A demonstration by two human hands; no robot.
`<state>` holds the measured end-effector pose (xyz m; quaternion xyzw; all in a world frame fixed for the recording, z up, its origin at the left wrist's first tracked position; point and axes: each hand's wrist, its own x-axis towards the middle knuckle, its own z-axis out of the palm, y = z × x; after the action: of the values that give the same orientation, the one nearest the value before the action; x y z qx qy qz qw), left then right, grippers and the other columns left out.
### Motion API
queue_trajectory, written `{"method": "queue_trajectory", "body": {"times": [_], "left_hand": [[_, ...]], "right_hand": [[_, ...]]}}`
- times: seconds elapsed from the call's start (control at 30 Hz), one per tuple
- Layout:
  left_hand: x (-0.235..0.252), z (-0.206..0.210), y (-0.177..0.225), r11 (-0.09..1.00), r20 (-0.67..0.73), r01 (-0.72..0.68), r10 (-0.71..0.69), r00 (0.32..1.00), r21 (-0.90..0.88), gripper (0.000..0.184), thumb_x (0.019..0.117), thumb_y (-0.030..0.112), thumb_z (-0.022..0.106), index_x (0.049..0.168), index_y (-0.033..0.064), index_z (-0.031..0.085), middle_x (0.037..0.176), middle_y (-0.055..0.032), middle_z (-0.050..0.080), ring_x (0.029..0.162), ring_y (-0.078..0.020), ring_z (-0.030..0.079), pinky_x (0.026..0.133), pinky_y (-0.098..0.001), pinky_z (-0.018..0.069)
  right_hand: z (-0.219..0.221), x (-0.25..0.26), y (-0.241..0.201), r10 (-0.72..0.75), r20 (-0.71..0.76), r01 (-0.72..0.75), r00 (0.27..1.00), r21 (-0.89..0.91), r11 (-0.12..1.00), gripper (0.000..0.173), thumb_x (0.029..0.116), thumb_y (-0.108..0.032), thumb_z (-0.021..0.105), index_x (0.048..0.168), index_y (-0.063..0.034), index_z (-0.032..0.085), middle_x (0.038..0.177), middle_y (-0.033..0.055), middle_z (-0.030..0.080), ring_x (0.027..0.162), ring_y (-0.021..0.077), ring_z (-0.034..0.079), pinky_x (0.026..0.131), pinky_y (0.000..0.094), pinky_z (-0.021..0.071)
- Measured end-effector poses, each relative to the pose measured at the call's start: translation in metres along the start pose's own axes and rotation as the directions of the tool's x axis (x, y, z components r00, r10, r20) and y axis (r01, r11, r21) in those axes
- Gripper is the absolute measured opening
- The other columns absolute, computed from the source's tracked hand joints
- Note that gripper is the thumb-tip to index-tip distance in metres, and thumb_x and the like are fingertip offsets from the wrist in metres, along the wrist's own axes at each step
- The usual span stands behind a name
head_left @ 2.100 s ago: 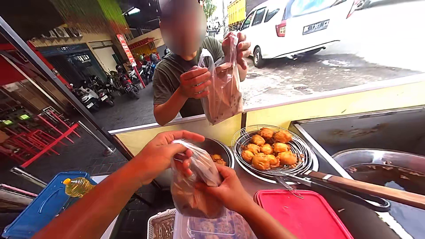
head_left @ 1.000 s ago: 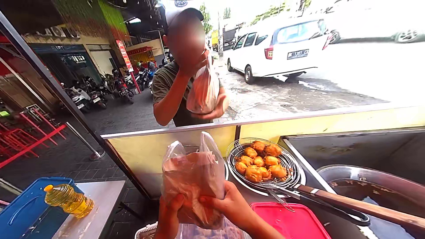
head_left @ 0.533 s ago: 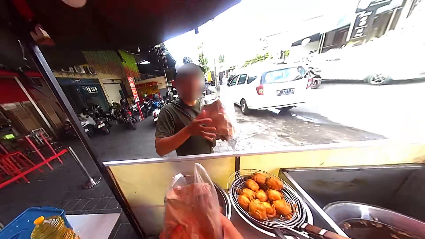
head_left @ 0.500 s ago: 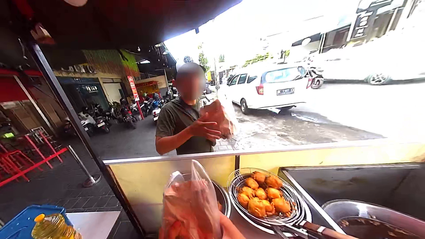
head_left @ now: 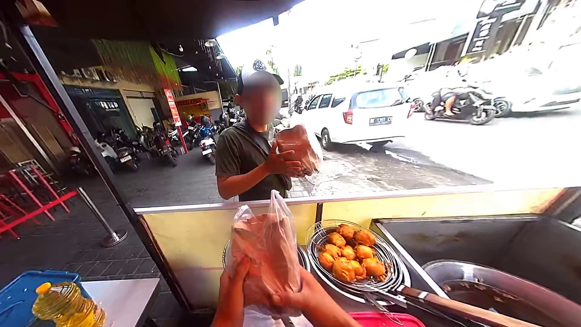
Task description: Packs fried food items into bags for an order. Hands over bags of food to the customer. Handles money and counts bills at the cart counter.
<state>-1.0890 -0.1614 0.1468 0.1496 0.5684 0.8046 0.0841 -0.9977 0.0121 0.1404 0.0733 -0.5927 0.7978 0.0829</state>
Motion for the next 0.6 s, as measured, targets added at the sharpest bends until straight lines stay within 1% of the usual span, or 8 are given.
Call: {"method": "queue_trajectory", "body": {"times": [0.07, 0.13, 0.2, 0.23, 0.3, 0.43, 0.5, 0.6], "left_hand": [[0.014, -0.001, 0.002, 1.000, 0.097, -0.010, 0.010, 0.995, 0.006, 0.058, 0.1016, 0.039, 0.059, 0.140, -0.0036, 0.048, 0.115, -0.0197, 0.070, 0.103, -0.0276, 0.072, 0.089, -0.0443, 0.0620], [0.025, -0.007, 0.002, 0.998, 0.225, 0.025, -0.038, 0.974, 0.059, 0.077, 0.0967, 0.042, 0.067, 0.152, 0.0000, 0.035, 0.130, -0.0166, 0.064, 0.114, -0.0258, 0.067, 0.096, -0.0435, 0.0595], [0.029, -0.010, 0.000, 0.989, 0.292, 0.142, -0.144, 0.946, 0.030, 0.085, 0.0934, 0.045, 0.071, 0.154, 0.0036, 0.028, 0.129, -0.0184, 0.064, 0.112, -0.0310, 0.069, 0.091, -0.0497, 0.0617], [0.029, -0.011, -0.001, 0.984, 0.296, 0.177, -0.161, 0.941, -0.030, 0.082, 0.0938, 0.042, 0.071, 0.152, 0.0031, 0.028, 0.125, -0.0212, 0.065, 0.107, -0.0340, 0.070, 0.087, -0.0518, 0.0624], [0.033, -0.012, -0.002, 0.979, 0.271, 0.177, -0.143, 0.952, -0.105, 0.079, 0.0936, 0.041, 0.070, 0.149, 0.0033, 0.029, 0.120, -0.0198, 0.067, 0.102, -0.0311, 0.071, 0.085, -0.0481, 0.0624], [0.041, -0.010, -0.008, 0.978, 0.230, 0.125, -0.085, 0.970, -0.167, 0.071, 0.0965, 0.038, 0.066, 0.147, 0.0013, 0.033, 0.119, -0.0173, 0.066, 0.104, -0.0257, 0.070, 0.088, -0.0422, 0.0611], [0.047, -0.008, -0.010, 0.977, 0.227, 0.096, -0.051, 0.972, -0.193, 0.070, 0.0963, 0.038, 0.066, 0.146, 0.0004, 0.034, 0.119, -0.0174, 0.066, 0.104, -0.0255, 0.070, 0.088, -0.0417, 0.0612], [0.055, -0.002, -0.013, 0.977, 0.214, 0.083, -0.040, 0.976, -0.198, 0.067, 0.0977, 0.037, 0.065, 0.146, -0.0005, 0.036, 0.120, -0.0198, 0.066, 0.105, -0.0273, 0.070, 0.089, -0.0426, 0.0609]], "right_hand": [[-0.003, 0.011, 0.000, 0.006, -0.071, -0.001, 0.997, 0.058, 0.998, 0.083, 0.0729, -0.016, 0.094, 0.139, 0.0020, 0.047, 0.117, 0.0186, 0.071, 0.104, 0.0310, 0.072, 0.092, 0.0499, 0.0622], [-0.003, 0.020, -0.005, -0.005, -0.140, 0.013, 0.990, 0.054, 0.998, 0.086, 0.0715, -0.019, 0.095, 0.139, 0.0026, 0.046, 0.117, 0.0192, 0.070, 0.105, 0.0309, 0.072, 0.092, 0.0488, 0.0627], [-0.004, 0.026, -0.013, -0.057, -0.122, 0.057, 0.991, -0.005, 0.998, 0.086, 0.0722, -0.017, 0.094, 0.141, 0.0022, 0.045, 0.120, 0.0184, 0.070, 0.108, 0.0298, 0.071, 0.095, 0.0470, 0.0620], [-0.006, 0.027, -0.017, -0.086, -0.074, 0.083, 0.994, -0.033, 0.996, 0.084, 0.0741, -0.014, 0.092, 0.142, 0.0022, 0.046, 0.123, 0.0186, 0.069, 0.111, 0.0302, 0.071, 0.097, 0.0471, 0.0609], [-0.009, 0.030, -0.023, -0.128, 0.005, 0.128, 0.992, -0.061, 0.990, 0.079, 0.0762, -0.009, 0.090, 0.142, 0.0031, 0.049, 0.126, 0.0195, 0.068, 0.115, 0.0317, 0.069, 0.100, 0.0484, 0.0592], [-0.005, 0.035, -0.022, -0.124, -0.055, 0.120, 0.991, -0.067, 0.991, 0.067, 0.0743, -0.010, 0.092, 0.131, 0.0056, 0.059, 0.117, 0.0205, 0.072, 0.108, 0.0312, 0.072, 0.096, 0.0477, 0.0612], [-0.004, 0.039, -0.021, -0.110, -0.075, 0.106, 0.991, -0.050, 0.993, 0.066, 0.0753, -0.014, 0.092, 0.130, 0.0058, 0.059, 0.116, 0.0206, 0.072, 0.106, 0.0311, 0.072, 0.095, 0.0478, 0.0614], [-0.004, 0.043, -0.023, -0.046, -0.089, 0.044, 0.995, -0.024, 0.999, 0.073, 0.0802, -0.019, 0.089, 0.138, 0.0041, 0.051, 0.122, 0.0218, 0.069, 0.109, 0.0353, 0.071, 0.094, 0.0518, 0.0618]]}}
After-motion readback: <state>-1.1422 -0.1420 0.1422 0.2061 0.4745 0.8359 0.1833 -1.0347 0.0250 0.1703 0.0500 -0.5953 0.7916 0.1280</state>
